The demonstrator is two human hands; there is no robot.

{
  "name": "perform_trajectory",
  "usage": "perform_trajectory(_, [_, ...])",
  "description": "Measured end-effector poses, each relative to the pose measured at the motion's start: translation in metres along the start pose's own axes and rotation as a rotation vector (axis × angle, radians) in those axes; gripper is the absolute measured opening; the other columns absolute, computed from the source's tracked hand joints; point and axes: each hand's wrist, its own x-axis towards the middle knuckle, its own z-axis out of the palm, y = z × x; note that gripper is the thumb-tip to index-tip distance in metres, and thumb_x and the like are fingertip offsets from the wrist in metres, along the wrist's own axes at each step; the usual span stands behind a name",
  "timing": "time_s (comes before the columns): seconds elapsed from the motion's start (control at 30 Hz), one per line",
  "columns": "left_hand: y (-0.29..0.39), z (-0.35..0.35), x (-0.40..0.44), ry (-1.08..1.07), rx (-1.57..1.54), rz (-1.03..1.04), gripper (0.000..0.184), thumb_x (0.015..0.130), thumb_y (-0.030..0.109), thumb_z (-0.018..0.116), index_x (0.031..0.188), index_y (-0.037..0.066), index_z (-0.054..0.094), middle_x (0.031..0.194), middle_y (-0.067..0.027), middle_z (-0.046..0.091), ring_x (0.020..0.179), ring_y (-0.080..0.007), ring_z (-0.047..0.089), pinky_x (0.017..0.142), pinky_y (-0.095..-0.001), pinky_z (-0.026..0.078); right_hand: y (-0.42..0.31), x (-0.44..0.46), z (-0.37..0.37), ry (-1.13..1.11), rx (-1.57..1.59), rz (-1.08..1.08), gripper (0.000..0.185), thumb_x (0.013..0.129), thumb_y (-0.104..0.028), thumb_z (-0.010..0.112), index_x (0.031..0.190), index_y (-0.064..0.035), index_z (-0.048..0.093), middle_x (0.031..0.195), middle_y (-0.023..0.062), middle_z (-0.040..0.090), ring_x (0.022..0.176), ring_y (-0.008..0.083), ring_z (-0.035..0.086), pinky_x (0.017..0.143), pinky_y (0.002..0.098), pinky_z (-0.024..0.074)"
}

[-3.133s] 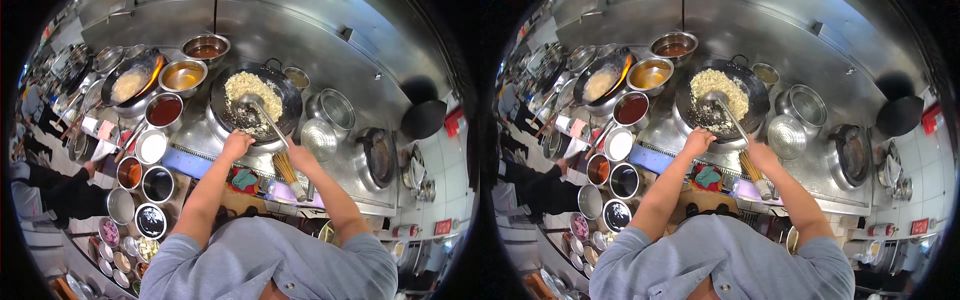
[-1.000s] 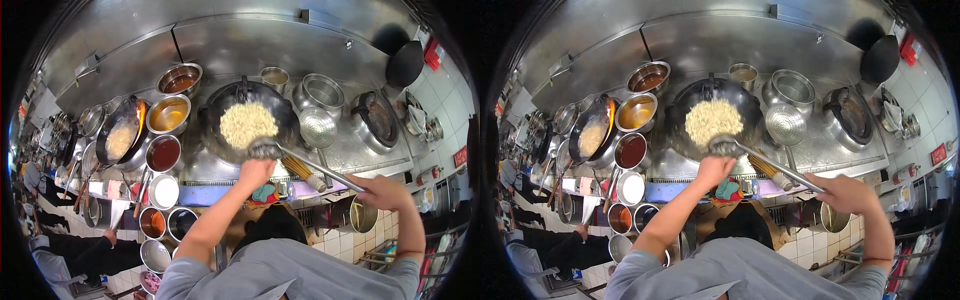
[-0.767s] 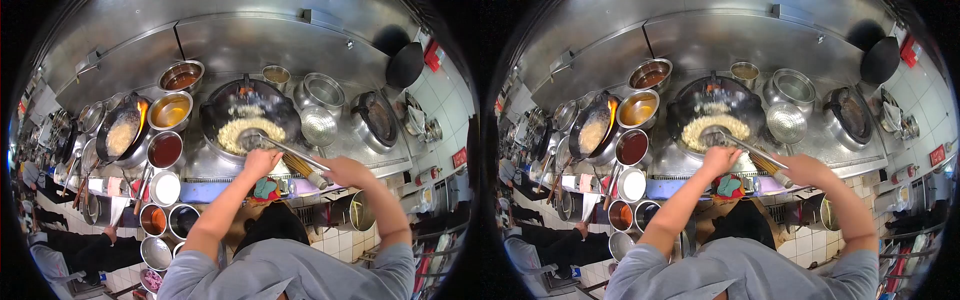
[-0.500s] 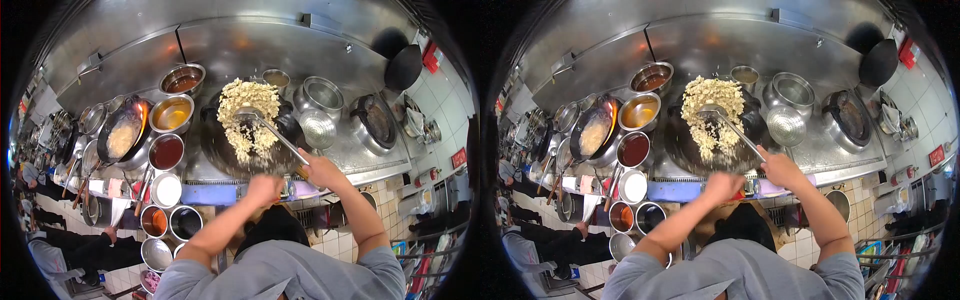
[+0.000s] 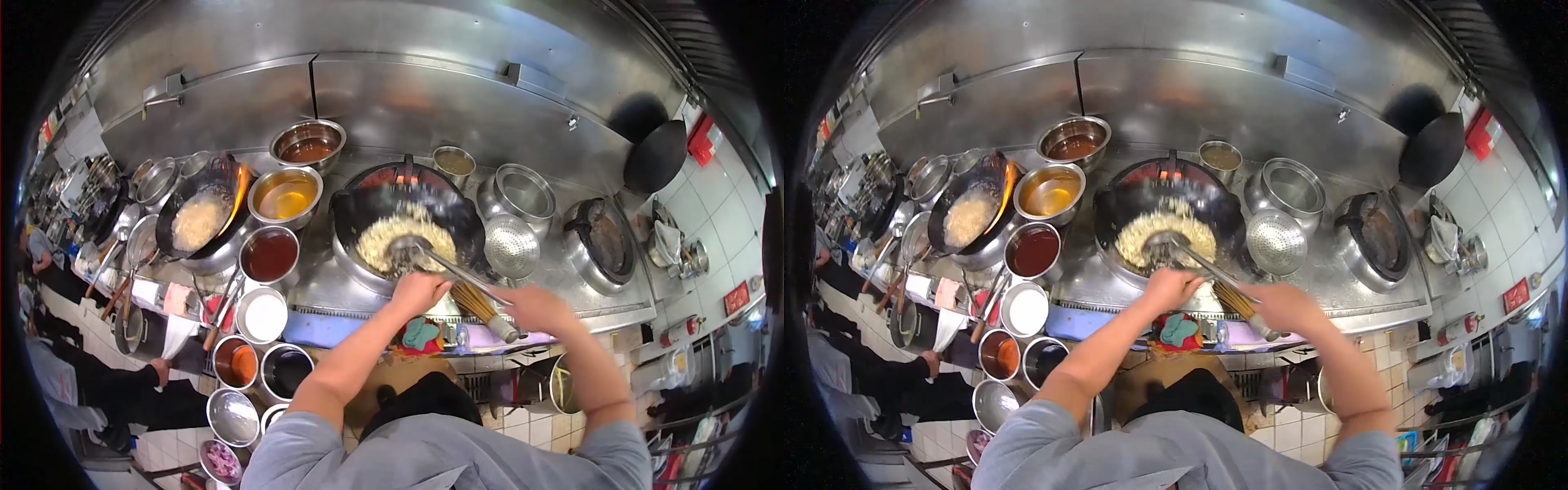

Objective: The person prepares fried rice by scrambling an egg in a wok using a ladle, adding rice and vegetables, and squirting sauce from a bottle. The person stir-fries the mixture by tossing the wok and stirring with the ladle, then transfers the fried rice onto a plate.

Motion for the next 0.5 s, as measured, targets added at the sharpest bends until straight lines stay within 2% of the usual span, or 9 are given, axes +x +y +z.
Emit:
perform_trajectory(0.07, [-0.018, 0.049, -0.031, 0.038, 0.012, -0.079, 0.03, 0.091, 0.035, 0.058, 0.082, 0.012, 0.073, 0.069, -0.0157, 0.067, 0.066, -0.0366, 0.066, 0.064, -0.0465, 0.053, -0.011, 0.04, 0.034, 0.029, -0.011, 0.117, 0.053, 0.094, -0.021, 0.052, 0.146, -0.02, 0.039, 0.092, 0.0245, 0.066, 0.085, 0.0418, 0.064, 0.077, 0.0512, 0.0494])
perform_trajectory(0.17, [0.013, 0.039, -0.067, -0.211, -0.075, -0.133, 0.03, 0.09, 0.036, 0.059, 0.084, 0.011, 0.074, 0.075, -0.0173, 0.069, 0.072, -0.0368, 0.067, 0.071, -0.0481, 0.054, -0.007, 0.038, 0.079, 0.081, 0.158, 0.177, 0.058, 0.093, -0.018, 0.054, 0.147, -0.015, 0.033, 0.093, 0.028, 0.065, 0.089, 0.0447, 0.063, 0.078, 0.0529, 0.0483])
perform_trajectory(0.2, [0.023, 0.031, -0.066, -0.046, -0.035, -0.013, 0.034, 0.092, 0.038, 0.057, 0.08, 0.011, 0.073, 0.07, -0.0163, 0.067, 0.068, -0.0366, 0.066, 0.068, -0.0468, 0.054, -0.01, 0.024, 0.087, 0.121, 0.226, 0.197, 0.06, 0.093, -0.016, 0.054, 0.148, -0.014, 0.03, 0.094, 0.0287, 0.065, 0.089, 0.0463, 0.062, 0.078, 0.0538, 0.0479])
perform_trajectory(0.27, [0.017, 0.004, -0.035, -0.049, 0.126, 0.007, 0.038, 0.093, 0.041, 0.055, 0.077, 0.01, 0.07, 0.067, -0.0145, 0.066, 0.065, -0.0356, 0.065, 0.063, -0.0452, 0.053, -0.008, -0.013, 0.107, 0.206, 0.32, 0.179, 0.062, 0.092, -0.013, 0.055, 0.149, -0.0131, 0.028, 0.094, 0.0293, 0.065, 0.088, 0.0492, 0.061, 0.077, 0.0553, 0.0475])
perform_trajectory(0.33, [-0.018, 0.005, -0.01, -0.043, 0.086, -0.019, 0.038, 0.093, 0.042, 0.054, 0.077, 0.011, 0.068, 0.072, -0.0118, 0.067, 0.067, -0.0322, 0.066, 0.057, -0.0459, 0.05, 0.006, -0.051, 0.11, 0.221, 0.325, 0.17, 0.06, 0.093, -0.013, 0.054, 0.148, -0.0146, 0.03, 0.093, 0.029, 0.065, 0.085, 0.05, 0.062, 0.075, 0.0556, 0.048])
perform_trajectory(0.4, [-0.048, 0.02, -0.004, 0.041, 0.06, -0.014, 0.033, 0.092, 0.038, 0.058, 0.078, 0.011, 0.069, 0.075, -0.0104, 0.066, 0.075, -0.0318, 0.064, 0.068, -0.045, 0.05, 0.029, -0.061, 0.099, 0.179, 0.307, 0.182, 0.057, 0.094, -0.016, 0.052, 0.147, -0.0161, 0.032, 0.091, 0.0289, 0.065, 0.083, 0.0494, 0.062, 0.075, 0.0554, 0.0486])
perform_trajectory(0.43, [-0.058, 0.027, -0.004, 0.045, 0.065, -0.022, 0.033, 0.092, 0.038, 0.058, 0.078, 0.011, 0.069, 0.075, -0.0104, 0.066, 0.075, -0.0318, 0.064, 0.068, -0.045, 0.05, 0.046, -0.059, 0.095, 0.096, 0.16, 0.284, 0.054, 0.095, -0.02, 0.051, 0.146, -0.0178, 0.035, 0.089, 0.0284, 0.065, 0.082, 0.0486, 0.063, 0.074, 0.0551, 0.0494])
perform_trajectory(0.47, [-0.062, 0.033, -0.005, 0.169, 0.101, -0.042, 0.031, 0.091, 0.036, 0.059, 0.079, 0.01, 0.069, 0.078, -0.01, 0.066, 0.08, -0.0318, 0.063, 0.074, -0.0448, 0.048, 0.06, -0.055, 0.093, 0.012, 0.012, 0.386, 0.051, 0.095, -0.023, 0.05, 0.145, -0.0196, 0.038, 0.087, 0.0278, 0.065, 0.081, 0.0477, 0.063, 0.073, 0.0548, 0.0501])
perform_trajectory(0.5, [-0.065, 0.038, -0.005, 0.291, 0.136, -0.061, 0.028, 0.09, 0.034, 0.061, 0.08, 0.01, 0.07, 0.08, -0.0096, 0.065, 0.086, -0.0318, 0.061, 0.081, -0.0446, 0.046, 0.078, -0.034, 0.095, 0.054, -0.039, 0.418, 0.049, 0.096, -0.026, 0.048, 0.144, -0.0214, 0.039, 0.086, 0.0272, 0.066, 0.08, 0.047, 0.064, 0.072, 0.0549, 0.0505])
